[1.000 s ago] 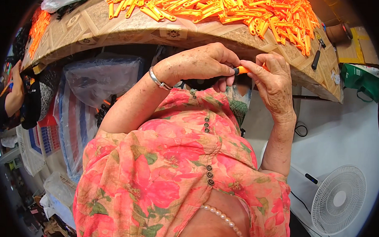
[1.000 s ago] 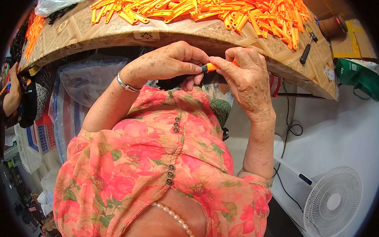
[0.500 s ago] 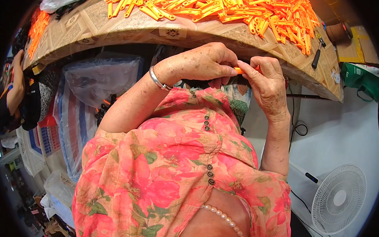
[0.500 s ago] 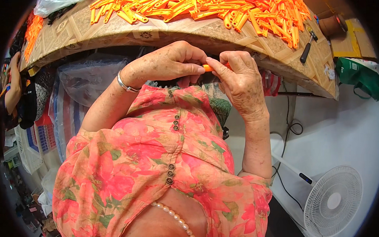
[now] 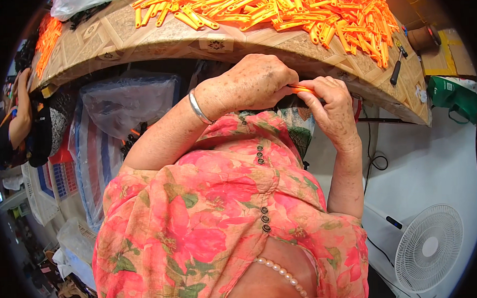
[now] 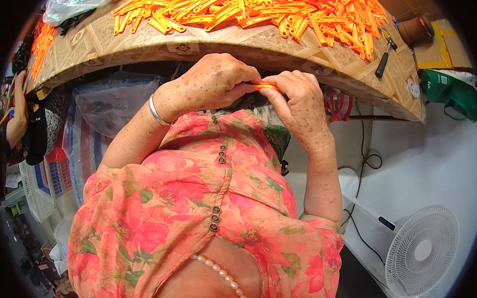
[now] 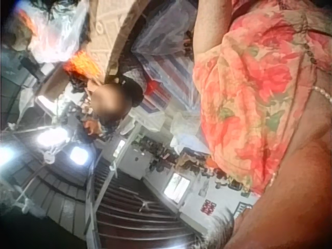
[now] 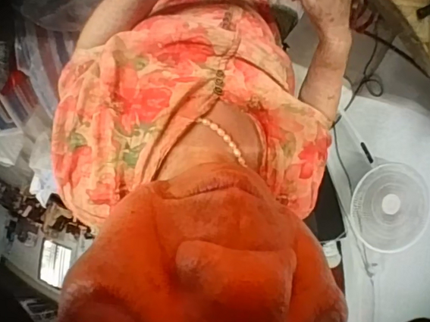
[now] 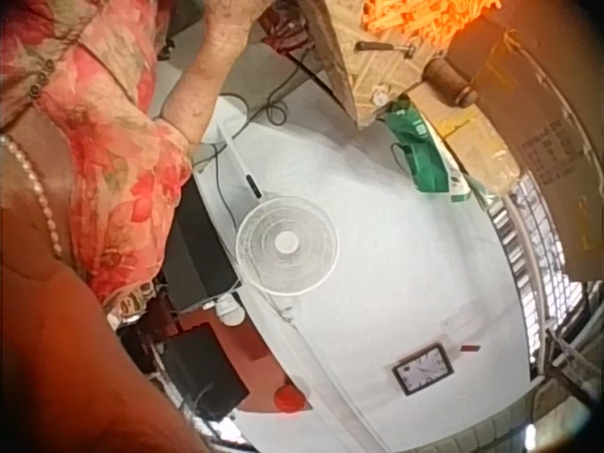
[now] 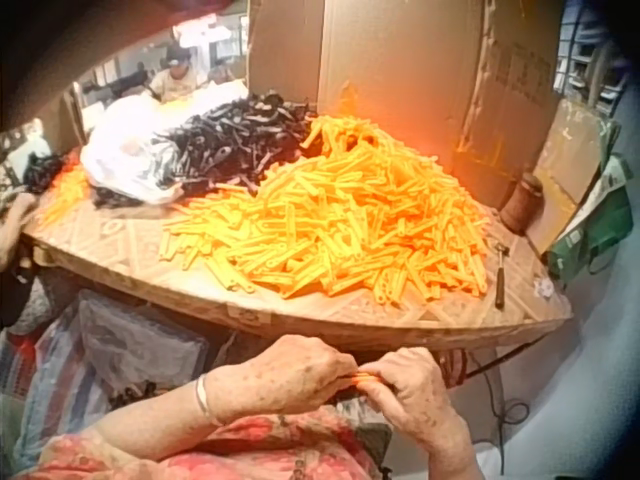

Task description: The person assembles small orange plastic tubes into black plastic holders. They pick up a tube, insert it into the holder, and use a hammer to tap it into place. This process is repeated multiple times with different tubes and holders.

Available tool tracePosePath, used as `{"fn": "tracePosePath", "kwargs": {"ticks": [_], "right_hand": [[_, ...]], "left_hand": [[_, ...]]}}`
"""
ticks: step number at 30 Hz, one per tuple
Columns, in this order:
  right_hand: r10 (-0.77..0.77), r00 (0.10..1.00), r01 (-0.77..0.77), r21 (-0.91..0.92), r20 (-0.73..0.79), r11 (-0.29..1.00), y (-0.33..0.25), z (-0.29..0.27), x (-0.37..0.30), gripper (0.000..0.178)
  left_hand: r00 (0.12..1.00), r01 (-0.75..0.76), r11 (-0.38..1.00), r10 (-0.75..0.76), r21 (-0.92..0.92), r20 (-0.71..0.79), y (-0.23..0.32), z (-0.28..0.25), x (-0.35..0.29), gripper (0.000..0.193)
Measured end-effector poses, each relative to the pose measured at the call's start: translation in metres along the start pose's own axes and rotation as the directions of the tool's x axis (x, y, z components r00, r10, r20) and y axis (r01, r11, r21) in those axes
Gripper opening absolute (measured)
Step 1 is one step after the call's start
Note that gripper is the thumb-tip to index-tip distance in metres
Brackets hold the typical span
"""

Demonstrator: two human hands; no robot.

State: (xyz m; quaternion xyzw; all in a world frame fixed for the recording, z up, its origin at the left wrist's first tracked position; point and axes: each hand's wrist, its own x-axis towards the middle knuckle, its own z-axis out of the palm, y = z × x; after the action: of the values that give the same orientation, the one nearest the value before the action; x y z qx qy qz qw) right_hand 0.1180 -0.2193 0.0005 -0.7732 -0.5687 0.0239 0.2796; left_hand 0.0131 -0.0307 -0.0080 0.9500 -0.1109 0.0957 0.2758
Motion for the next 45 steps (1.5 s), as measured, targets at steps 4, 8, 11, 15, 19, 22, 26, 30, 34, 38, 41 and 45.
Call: {"fn": "tracePosePath", "kwargs": {"ticks": [4, 8, 11, 15, 19, 22, 26, 30, 34, 38, 41, 45], "right_hand": [[0.036, 0.997, -0.035, 0.022, -0.070, 0.999, 0.000, 0.007, -0.001, 0.014], [0.028, 0.997, -0.027, 0.011, -0.067, 1.000, 0.002, 0.012, 0.001, 0.014], [0.009, 0.998, -0.011, -0.019, -0.056, 1.000, 0.003, 0.011, 0.001, 0.014], [0.046, 0.996, -0.046, -0.001, -0.078, 0.999, 0.004, 0.018, -0.002, 0.014], [0.212, 0.977, -0.209, 0.140, -0.007, 0.968, 0.002, 0.026, -0.008, 0.013], [0.135, 0.988, -0.127, 0.113, -0.073, 0.985, 0.003, 0.027, -0.006, 0.012], [-0.214, 0.953, 0.180, -0.169, -0.213, 0.969, 0.006, 0.019, 0.000, 0.013], [-0.321, 0.929, 0.284, -0.202, -0.186, 0.937, 0.004, 0.005, 0.002, 0.021], [-0.453, 0.858, 0.355, -0.360, -0.242, 0.863, 0.004, 0.005, 0.005, 0.025], [-0.529, 0.822, 0.383, -0.484, -0.210, 0.787, 0.028, 0.008, 0.022, 0.030], [-0.557, 0.807, 0.407, -0.498, -0.196, 0.766, 0.043, 0.013, 0.044, 0.032], [-0.467, 0.864, 0.385, -0.350, -0.188, 0.854, 0.047, 0.022, 0.064, 0.029]], "left_hand": [[0.997, 0.028, 0.996, -0.023, 0.079, -0.068, 0.002, 0.002, -0.002, 0.014], [0.992, 0.045, 0.987, -0.026, 0.155, -0.122, 0.004, 0.015, -0.004, 0.012], [0.986, 0.028, 0.985, 0.001, 0.170, -0.165, 0.003, 0.023, -0.004, 0.011], [0.976, -0.016, 0.988, 0.049, 0.155, -0.212, 0.001, 0.031, -0.004, 0.011], [0.982, -0.010, 0.992, 0.034, 0.129, -0.185, 0.000, 0.036, -0.011, 0.010], [0.987, 0.027, 0.989, -0.004, 0.143, -0.160, 0.002, 0.031, -0.009, 0.010], [0.996, 0.070, 0.994, -0.066, 0.084, -0.055, 0.001, 0.000, 0.000, 0.017], [0.927, 0.338, 0.620, -0.091, -0.708, 0.363, -0.013, -0.024, -0.004, 0.037], [0.883, 0.466, 0.189, -0.028, -0.864, 0.469, -0.029, -0.014, -0.017, 0.045], [0.922, 0.386, 0.103, -0.013, -0.917, 0.387, -0.031, -0.004, -0.018, 0.035], [0.926, 0.328, 0.044, -0.211, -0.944, 0.312, -0.034, 0.004, -0.013, 0.024], [0.879, 0.302, 0.191, -0.435, -0.934, 0.195, -0.028, 0.016, -0.005, 0.024]]}}
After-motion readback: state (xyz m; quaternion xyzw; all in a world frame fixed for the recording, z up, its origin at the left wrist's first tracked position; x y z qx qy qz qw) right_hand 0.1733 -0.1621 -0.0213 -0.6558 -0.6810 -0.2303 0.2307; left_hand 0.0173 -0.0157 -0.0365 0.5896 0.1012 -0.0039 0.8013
